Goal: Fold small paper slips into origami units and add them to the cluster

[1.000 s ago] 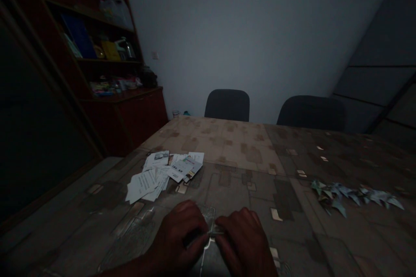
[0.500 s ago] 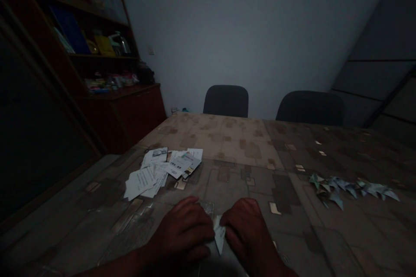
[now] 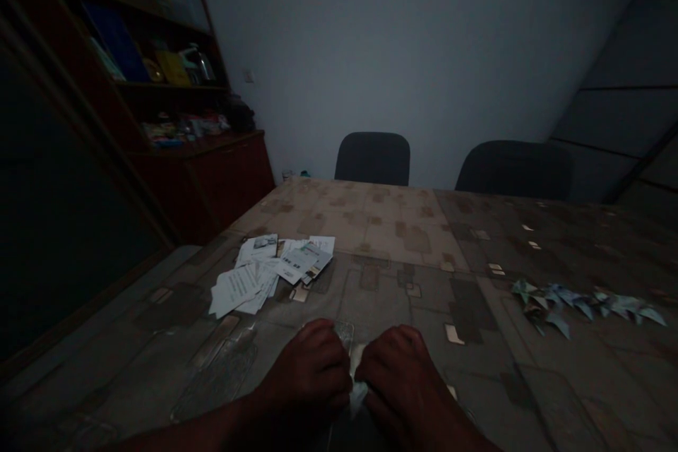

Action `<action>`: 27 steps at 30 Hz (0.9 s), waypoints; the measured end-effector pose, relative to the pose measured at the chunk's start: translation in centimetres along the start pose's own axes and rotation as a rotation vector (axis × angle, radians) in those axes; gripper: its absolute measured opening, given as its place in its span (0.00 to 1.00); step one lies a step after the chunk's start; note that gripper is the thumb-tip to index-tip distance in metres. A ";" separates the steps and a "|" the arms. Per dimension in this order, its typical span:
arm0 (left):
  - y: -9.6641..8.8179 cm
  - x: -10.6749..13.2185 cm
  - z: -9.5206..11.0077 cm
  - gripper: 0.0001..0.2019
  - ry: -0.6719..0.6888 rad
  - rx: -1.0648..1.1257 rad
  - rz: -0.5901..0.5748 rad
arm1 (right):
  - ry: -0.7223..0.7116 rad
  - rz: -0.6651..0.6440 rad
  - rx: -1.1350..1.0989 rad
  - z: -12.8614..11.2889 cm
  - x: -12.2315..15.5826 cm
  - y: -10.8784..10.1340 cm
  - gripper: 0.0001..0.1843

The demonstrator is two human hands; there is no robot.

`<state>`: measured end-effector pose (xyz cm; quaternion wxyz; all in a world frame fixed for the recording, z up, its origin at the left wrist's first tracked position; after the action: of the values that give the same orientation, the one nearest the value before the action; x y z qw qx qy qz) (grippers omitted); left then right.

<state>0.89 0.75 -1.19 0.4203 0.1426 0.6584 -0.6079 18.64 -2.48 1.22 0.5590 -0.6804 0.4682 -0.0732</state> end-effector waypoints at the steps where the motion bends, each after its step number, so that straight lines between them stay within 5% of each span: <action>1: 0.1 0.1 0.0 0.11 -0.011 0.002 -0.038 | -0.006 -0.023 0.005 0.0 0.1 -0.1 0.03; 8: -0.1 0.2 0.1 0.08 -0.063 0.063 -0.123 | 0.045 -0.036 -0.031 0.2 0.7 0.2 0.04; 17: -0.4 0.1 -0.4 0.06 -0.411 0.314 -0.194 | 0.246 0.016 -0.047 0.1 0.2 0.9 0.08; 27: -0.8 0.0 -0.5 0.08 -0.416 0.306 -0.207 | 0.341 -0.001 0.036 0.6 0.2 1.7 0.09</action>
<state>0.14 1.01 -0.62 0.4555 0.0087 0.4694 -0.7563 18.20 -2.06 -0.45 0.4834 -0.6484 0.5544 -0.1962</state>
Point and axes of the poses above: each hand's wrist, its own x-axis away from the middle knuckle, its own y-axis out of the palm, z = x × y, the point moved 2 cm from there along -x, towards the middle knuckle, and after that the axes turned 6 degrees about z, right-handed, at the moved point
